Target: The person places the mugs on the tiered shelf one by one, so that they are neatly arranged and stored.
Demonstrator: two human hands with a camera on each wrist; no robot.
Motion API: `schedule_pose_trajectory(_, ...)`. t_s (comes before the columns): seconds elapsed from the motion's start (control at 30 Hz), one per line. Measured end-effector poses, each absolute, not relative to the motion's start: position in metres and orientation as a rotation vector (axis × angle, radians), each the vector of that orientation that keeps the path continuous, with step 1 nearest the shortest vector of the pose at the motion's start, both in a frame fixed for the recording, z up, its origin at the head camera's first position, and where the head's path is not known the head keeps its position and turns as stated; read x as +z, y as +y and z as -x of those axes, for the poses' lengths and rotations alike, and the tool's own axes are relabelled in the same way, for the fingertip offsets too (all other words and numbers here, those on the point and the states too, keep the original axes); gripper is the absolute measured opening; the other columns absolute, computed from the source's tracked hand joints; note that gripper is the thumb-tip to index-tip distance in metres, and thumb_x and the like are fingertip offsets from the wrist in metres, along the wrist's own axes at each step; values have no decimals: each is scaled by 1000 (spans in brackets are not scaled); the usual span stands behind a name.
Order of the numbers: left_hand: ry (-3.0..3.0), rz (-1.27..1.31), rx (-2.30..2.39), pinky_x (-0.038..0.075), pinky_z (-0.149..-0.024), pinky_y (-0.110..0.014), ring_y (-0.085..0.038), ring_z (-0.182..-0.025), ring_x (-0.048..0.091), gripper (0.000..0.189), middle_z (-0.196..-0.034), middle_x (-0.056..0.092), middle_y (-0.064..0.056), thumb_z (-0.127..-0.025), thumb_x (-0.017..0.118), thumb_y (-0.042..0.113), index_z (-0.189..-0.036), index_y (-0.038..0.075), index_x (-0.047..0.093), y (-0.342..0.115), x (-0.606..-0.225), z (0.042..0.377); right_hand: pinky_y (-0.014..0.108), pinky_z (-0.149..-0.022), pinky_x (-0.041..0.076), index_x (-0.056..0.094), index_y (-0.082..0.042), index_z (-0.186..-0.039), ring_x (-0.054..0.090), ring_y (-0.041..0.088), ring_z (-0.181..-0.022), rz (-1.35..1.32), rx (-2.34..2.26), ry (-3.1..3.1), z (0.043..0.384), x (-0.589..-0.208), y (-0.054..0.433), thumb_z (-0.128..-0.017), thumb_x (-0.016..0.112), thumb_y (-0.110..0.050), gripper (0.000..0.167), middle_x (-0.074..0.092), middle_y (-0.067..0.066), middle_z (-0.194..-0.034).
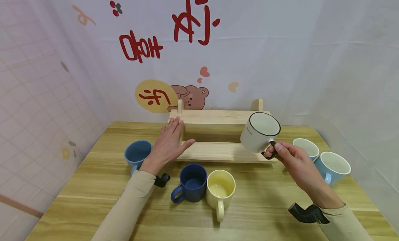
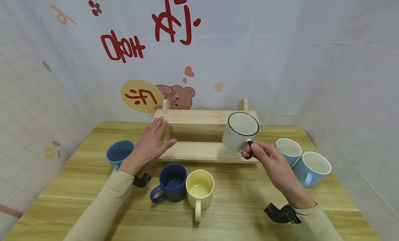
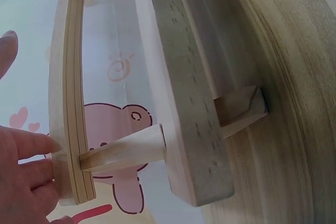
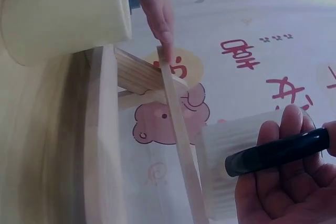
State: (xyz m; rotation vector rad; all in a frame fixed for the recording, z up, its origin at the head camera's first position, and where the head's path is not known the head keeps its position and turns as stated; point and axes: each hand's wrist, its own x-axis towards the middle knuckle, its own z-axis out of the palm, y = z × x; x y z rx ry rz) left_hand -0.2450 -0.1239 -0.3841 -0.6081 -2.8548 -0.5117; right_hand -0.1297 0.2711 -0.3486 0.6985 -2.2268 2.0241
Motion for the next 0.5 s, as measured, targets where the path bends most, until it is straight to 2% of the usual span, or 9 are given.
schedule_pose_trajectory(0.27, -2864, 604, -531, 5, -127, -54, -30, -160, 5, 92, -172, 14, -14, -100, 48, 67, -163, 3, 29, -125, -384, 245, 22, -101, 49, 57, 15, -106, 65, 18, -104, -599, 2075, -2158, 156, -345, 268, -113, 42, -15, 34, 66, 7, -101)
schedule_pose_trajectory(0.5, -2859, 602, -538, 11, -126, -56, -31, -160, 6, 92, -172, 15, -14, -100, 48, 68, -162, 3, 30, -125, -383, 244, 21, -101, 48, 60, 10, -106, 64, 16, -104, -547, 2068, -2118, 177, -341, 266, -112, 47, -21, 34, 64, 5, -102)
